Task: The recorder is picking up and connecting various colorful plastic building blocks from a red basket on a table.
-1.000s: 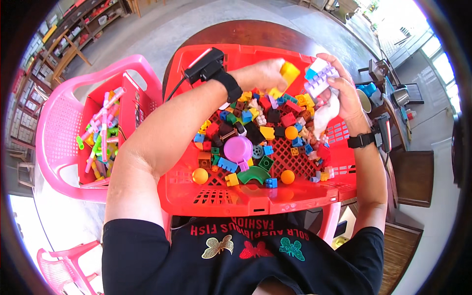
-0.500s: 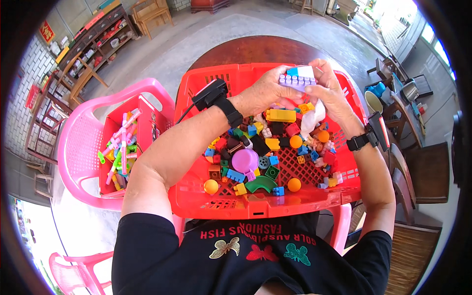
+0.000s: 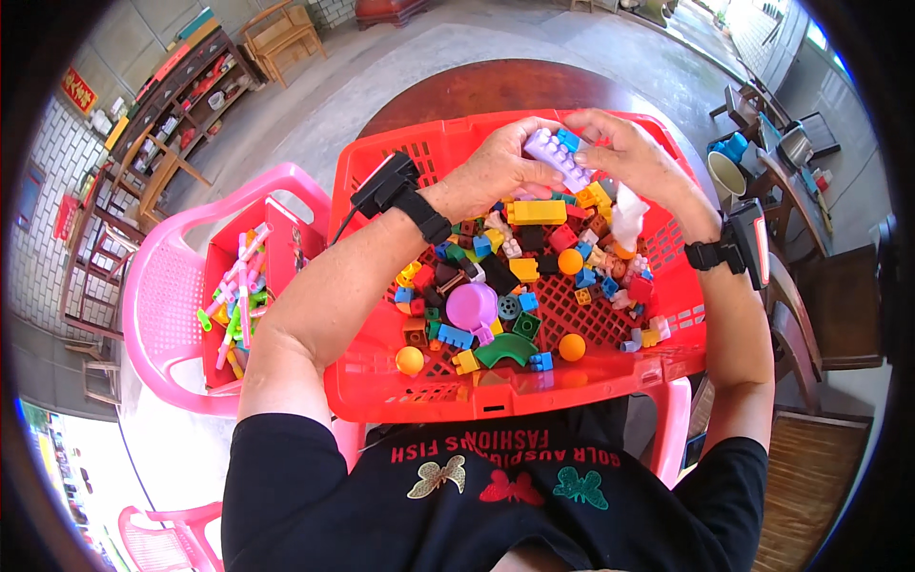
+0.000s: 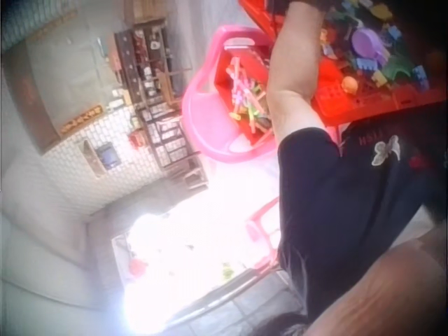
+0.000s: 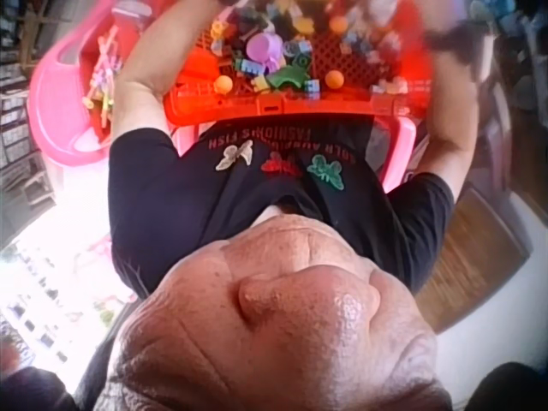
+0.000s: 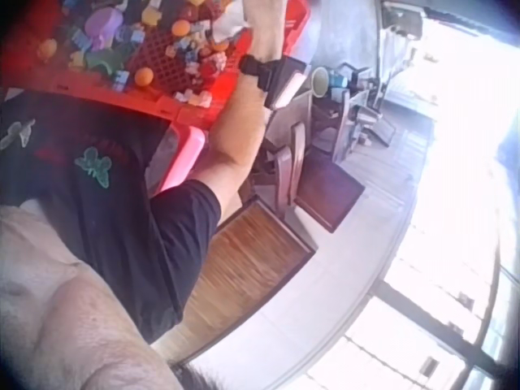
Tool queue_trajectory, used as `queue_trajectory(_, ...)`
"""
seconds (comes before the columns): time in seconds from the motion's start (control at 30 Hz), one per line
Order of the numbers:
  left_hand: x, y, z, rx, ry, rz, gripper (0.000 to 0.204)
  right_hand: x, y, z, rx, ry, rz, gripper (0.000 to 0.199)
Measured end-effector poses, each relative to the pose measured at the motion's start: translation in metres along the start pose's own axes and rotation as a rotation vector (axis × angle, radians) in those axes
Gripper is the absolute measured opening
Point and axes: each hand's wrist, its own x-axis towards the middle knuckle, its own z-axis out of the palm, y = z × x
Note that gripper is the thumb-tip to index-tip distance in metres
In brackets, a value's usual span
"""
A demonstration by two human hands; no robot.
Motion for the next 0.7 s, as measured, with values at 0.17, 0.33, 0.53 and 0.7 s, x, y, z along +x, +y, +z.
queue_trajectory(0.17, 0.002, -0.008, 0.006, 0.089, -0.052, -0.047, 0.038, -0.002, 0.002, -0.008, -0.102, -0.104, 0.106, 0.027)
queue_trajectory(0.33, 0.003, -0.007, 0.0, -0.103, 0.092, -0.084, 0.033, -0.001, -0.003, -0.011, -0.414, 0.087, -0.05, 0.022)
queue_trajectory(0.53, 0.004, -0.008, 0.001, 0.116, 0.074, -0.071, 0.026, 0.001, -0.016, 0.0, 0.201, 0.182, -0.055, 0.02)
queue_trajectory(0.7, 0.004, 0.0, -0.001, 0.113, 0.123, -0.015, 0.026, 0.0, -0.018, 0.007, 0.489, 0.211, 0.003, 0.027)
